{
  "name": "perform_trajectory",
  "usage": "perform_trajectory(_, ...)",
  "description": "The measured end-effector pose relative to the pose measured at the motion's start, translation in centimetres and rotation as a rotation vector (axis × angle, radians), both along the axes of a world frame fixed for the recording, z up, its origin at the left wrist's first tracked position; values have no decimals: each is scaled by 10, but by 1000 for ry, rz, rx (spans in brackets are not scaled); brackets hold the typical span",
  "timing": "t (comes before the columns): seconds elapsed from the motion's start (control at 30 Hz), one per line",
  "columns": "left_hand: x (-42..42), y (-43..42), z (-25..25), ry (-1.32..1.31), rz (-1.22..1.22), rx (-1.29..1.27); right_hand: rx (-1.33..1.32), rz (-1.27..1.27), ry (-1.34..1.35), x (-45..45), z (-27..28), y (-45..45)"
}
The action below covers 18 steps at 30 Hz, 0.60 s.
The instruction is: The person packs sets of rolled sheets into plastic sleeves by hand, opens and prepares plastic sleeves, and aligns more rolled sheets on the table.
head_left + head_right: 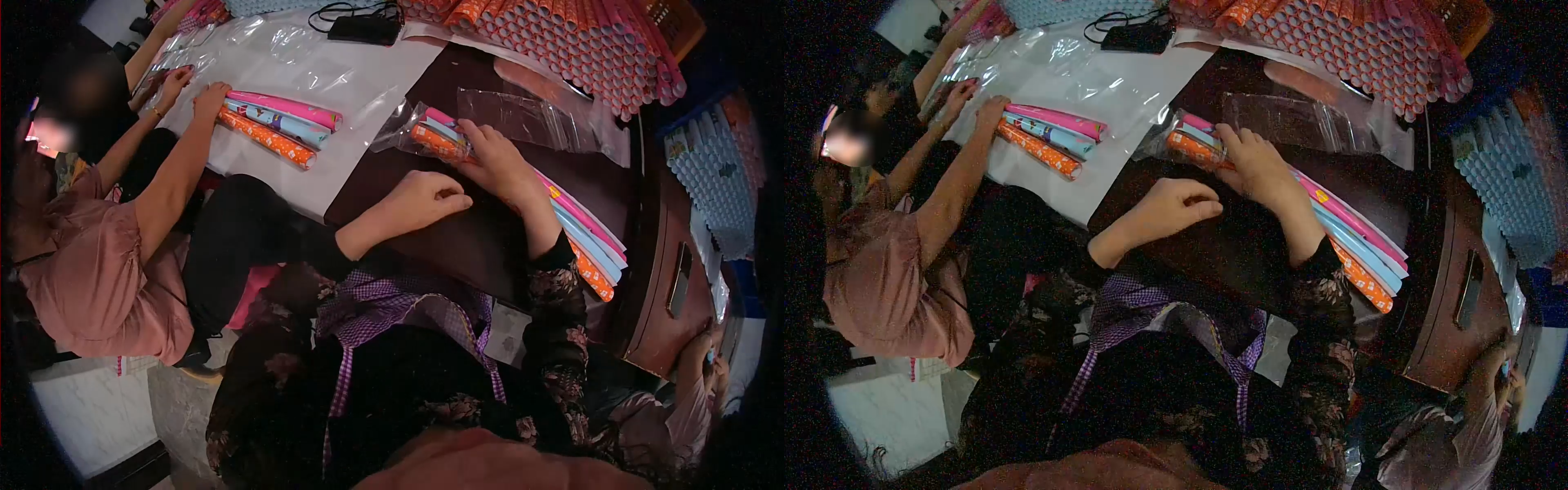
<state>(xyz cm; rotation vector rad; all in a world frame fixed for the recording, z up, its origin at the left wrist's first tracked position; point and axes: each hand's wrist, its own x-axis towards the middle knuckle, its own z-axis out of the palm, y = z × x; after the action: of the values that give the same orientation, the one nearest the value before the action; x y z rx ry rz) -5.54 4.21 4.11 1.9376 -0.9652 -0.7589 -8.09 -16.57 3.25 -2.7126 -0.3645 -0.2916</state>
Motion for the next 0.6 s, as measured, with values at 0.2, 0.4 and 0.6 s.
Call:
perform_trajectory(0.2,59,13,-3,-1239,-99,-31,-59,-10,111,-2,-7,7)
perform_trajectory(0.4,104,-18,-33,-1024,-323,-37,0,-7,95,-6,-4,7)
perform_trajectory(0.6,117,-17,-49,-1101,-307,-184,-74,-136,210,-46,7,-20)
